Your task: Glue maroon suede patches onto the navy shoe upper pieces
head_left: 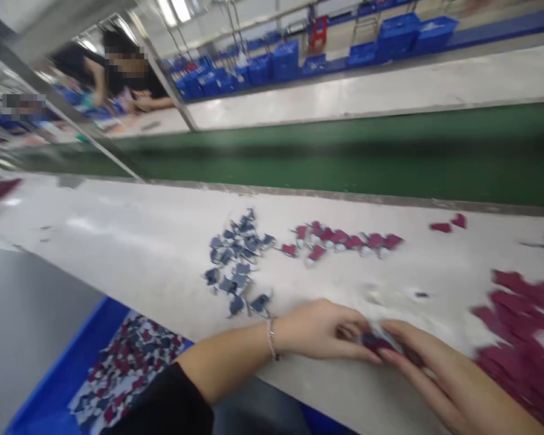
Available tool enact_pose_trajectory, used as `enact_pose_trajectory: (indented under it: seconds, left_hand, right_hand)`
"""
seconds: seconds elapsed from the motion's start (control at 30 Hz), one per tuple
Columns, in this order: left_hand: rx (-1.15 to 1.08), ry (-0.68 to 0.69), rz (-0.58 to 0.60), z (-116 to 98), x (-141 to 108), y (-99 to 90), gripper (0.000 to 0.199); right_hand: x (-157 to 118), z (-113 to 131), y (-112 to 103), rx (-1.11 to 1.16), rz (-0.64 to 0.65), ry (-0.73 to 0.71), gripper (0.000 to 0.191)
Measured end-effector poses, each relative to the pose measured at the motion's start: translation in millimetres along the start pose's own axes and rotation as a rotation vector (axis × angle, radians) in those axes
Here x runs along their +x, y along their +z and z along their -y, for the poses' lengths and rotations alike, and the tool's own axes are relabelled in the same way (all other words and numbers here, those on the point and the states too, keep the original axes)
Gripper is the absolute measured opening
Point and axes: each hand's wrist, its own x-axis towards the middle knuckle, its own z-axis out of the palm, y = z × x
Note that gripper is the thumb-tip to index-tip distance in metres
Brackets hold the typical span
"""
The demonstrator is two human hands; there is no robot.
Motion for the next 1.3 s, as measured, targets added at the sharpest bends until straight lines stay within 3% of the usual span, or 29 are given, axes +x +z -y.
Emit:
enact_pose_trajectory:
  seconds: [0.07, 0.17, 0.33, 0.47, 0.53, 0.73, 1.03, 1.17, 1.3]
  left_hand:
    - [0.103, 0.041, 0.019, -7, -4, -4.6, 0.031]
    - [0.095, 0.049, -0.032, -14, -8, -4.5, 0.02]
    - [-0.062, 0.029, -0.126, -20, -12, 8.8, 0.023]
    - [-0.221, -0.027, -0.121, -22, -13, 11.7, 0.033]
    - [-0.244, -0.037, -0.097, -23, -12, 9.6, 0.029]
    - [-0.088, -0.014, -0.008, -22, -10, 2.2, 0.02]
    - [0.167, 0.148, -0.129, -13, -13, 11.7, 0.015]
    - [0.318, 0.06, -0.095, -12, -12, 9.4, 0.019]
    - [0.312, 0.027, -0.101, -13, -11, 9.0, 0.01]
  right_hand:
    - [4, 30, -12, -0.023, 0.144, -0.012, 0.035]
    - [13, 50, -20, -0.021, 0.185, -0.007, 0.035]
    - [13, 48, -28, 0.025, 0.232, -0.096, 0.03]
    - [11, 47, -33, 0.036, 0.281, -0.144, 0.029]
    - [11, 47, -32, 0.04, 0.269, -0.125, 0.031]
    - [10, 43, -28, 0.073, 0.235, -0.065, 0.037]
    - [7, 49, -33, -0.039, 0.244, -0.119, 0.033]
    - [5, 47, -28, -0.036, 0.249, -0.077, 0.031]
    - [3, 53, -23, -0.037, 0.211, -0.021, 0.034]
